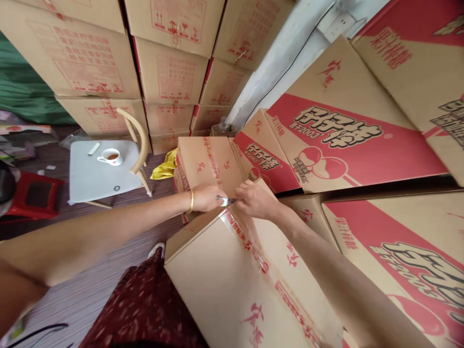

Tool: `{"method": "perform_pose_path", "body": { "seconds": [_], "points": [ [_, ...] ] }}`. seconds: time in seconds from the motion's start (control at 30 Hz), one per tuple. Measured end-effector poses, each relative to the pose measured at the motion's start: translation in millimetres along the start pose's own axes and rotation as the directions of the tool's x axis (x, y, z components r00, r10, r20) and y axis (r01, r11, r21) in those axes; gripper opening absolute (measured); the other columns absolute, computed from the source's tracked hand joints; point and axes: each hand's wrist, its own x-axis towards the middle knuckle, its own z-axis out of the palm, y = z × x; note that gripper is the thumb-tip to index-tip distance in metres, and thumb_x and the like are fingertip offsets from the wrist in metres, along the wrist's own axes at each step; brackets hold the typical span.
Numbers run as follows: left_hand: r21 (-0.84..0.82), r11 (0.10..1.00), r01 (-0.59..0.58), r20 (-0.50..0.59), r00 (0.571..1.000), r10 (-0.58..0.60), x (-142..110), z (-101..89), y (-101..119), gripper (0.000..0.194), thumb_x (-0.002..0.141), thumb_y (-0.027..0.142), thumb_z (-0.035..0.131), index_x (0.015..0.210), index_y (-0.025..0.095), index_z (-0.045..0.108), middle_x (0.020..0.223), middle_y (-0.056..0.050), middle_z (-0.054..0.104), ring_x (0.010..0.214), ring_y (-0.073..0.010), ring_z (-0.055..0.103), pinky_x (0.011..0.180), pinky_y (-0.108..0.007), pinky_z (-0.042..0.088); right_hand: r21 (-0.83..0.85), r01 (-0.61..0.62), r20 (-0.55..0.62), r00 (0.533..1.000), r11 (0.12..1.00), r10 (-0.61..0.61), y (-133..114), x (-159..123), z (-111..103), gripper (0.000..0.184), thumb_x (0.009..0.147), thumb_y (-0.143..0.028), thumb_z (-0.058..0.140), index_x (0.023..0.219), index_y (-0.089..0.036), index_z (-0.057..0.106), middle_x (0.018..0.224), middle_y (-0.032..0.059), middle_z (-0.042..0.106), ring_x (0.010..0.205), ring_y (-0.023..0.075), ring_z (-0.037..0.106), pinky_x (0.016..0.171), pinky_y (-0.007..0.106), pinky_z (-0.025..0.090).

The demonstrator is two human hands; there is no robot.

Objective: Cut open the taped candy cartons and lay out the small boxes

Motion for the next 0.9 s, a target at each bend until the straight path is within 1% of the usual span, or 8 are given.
{"method": "perform_pose_path", "body": {
  "seconds": [0.13, 0.3, 0.43, 0.5, 0.63, 0.73, 0.8, 0.9],
  "points": [
    [0.074, 0.997, -0.032, -0.016, 0.999, 0.034, 1.6, 0.9, -2.2, 0.025, 0.083, 0.030, 0.050, 0.082, 0.022, 0.074, 0.065, -0.001, 0.062, 0.056, -0.0124, 0.043, 0.054, -0.025, 0.024, 0.104, -0.076, -0.033, 0.996, 0.992, 0.080, 5.6, 2.5, 9.4, 0.018, 0.086, -0.020, 0.044, 0.071, -0.016, 0.053, 0.074, 0.0032, 0.056, 0.078, 0.0161, 0.045, 0.075, 0.027, 0.033],
    [-0.012, 0.998, -0.062, 0.019, 0.998, 0.062, -26.4, 5.4, -13.6, 0.020, 0.079, 0.027, 0.056, 0.074, 0.023, 0.075, 0.063, -0.001, 0.062, 0.055, -0.0123, 0.042, 0.055, -0.026, 0.022, 0.127, -0.117, -0.066, 0.990, 0.985, 0.126, 6.7, 7.0, 21.2, 0.027, 0.090, -0.022, 0.043, 0.064, -0.016, 0.051, 0.070, 0.0028, 0.056, 0.075, 0.0155, 0.045, 0.072, 0.027, 0.032],
    [-0.037, 0.999, -0.032, -0.041, 0.999, 0.031, -32.3, 9.9, -11.5, 0.018, 0.078, 0.027, 0.057, 0.070, 0.021, 0.072, 0.062, -0.001, 0.060, 0.054, -0.0118, 0.040, 0.054, -0.027, 0.020, 0.115, -0.187, -0.094, 0.976, 0.976, 0.199, 4.0, 7.5, 24.5, 0.027, 0.089, -0.023, 0.045, 0.064, -0.016, 0.053, 0.073, 0.0028, 0.059, 0.078, 0.0157, 0.047, 0.073, 0.027, 0.031],
    [-0.043, 0.998, -0.055, 0.020, 0.998, 0.056, -34.4, 13.2, -11.8, 0.021, 0.079, 0.028, 0.055, 0.065, 0.018, 0.068, 0.058, -0.001, 0.055, 0.052, -0.0113, 0.038, 0.053, -0.026, 0.020, 0.123, -0.217, -0.101, 0.968, 0.968, 0.230, 2.9, 7.1, 25.2, 0.028, 0.090, -0.024, 0.044, 0.065, -0.016, 0.055, 0.073, 0.0025, 0.060, 0.078, 0.0154, 0.048, 0.073, 0.027, 0.031],
    [-0.137, 0.987, -0.082, 0.244, 0.963, 0.114, -58.3, 7.7, -24.9, 0.023, 0.078, 0.030, 0.053, 0.061, 0.017, 0.061, 0.056, 0.001, 0.051, 0.053, -0.0101, 0.039, 0.053, -0.023, 0.024, 0.178, -0.186, -0.075, 0.976, 0.966, 0.202, 4.6, 8.7, 26.0, 0.037, 0.094, -0.033, 0.043, 0.067, -0.016, 0.060, 0.072, 0.0023, 0.059, 0.078, 0.0147, 0.048, 0.075, 0.027, 0.032],
    [-0.176, 0.983, 0.048, 0.162, 0.987, -0.020, -81.4, -12.3, -39.0, 0.026, 0.078, 0.035, 0.051, 0.060, 0.017, 0.058, 0.055, 0.001, 0.050, 0.052, -0.0097, 0.040, 0.052, -0.022, 0.024, 0.226, -0.182, -0.051, 0.979, 0.957, 0.198, 7.9, 4.1, 22.1, 0.033, 0.092, -0.036, 0.048, 0.070, -0.017, 0.063, 0.077, 0.0028, 0.059, 0.084, 0.0159, 0.050, 0.080, 0.029, 0.034],
    [-0.259, 0.955, 0.144, 0.026, 0.990, -0.142, -88.7, -24.9, -43.2, 0.030, 0.080, 0.042, 0.050, 0.063, 0.017, 0.055, 0.053, 0.001, 0.047, 0.050, -0.0095, 0.039, 0.050, -0.021, 0.026, 0.301, -0.225, -0.175, 0.942, 0.927, 0.285, 5.5, -9.0, 15.4, 0.028, 0.092, -0.031, 0.047, 0.077, -0.017, 0.065, 0.085, 0.0049, 0.060, 0.090, 0.0169, 0.052, 0.086, 0.030, 0.036],
    [-0.591, 0.789, 0.166, -0.090, 0.959, -0.269, -83.4, -23.1, -31.0, 0.035, 0.085, 0.050, 0.043, 0.072, 0.017, 0.049, 0.057, 0.001, 0.047, 0.046, -0.0085, 0.037, 0.044, -0.020, 0.026, 0.505, -0.255, -0.434, 0.751, 0.825, 0.498, -19.7, -40.3, 3.5, 0.027, 0.093, -0.030, 0.041, 0.093, -0.014, 0.063, 0.097, 0.0095, 0.059, 0.096, 0.0173, 0.053, 0.092, 0.031, 0.040]
  ]
}}
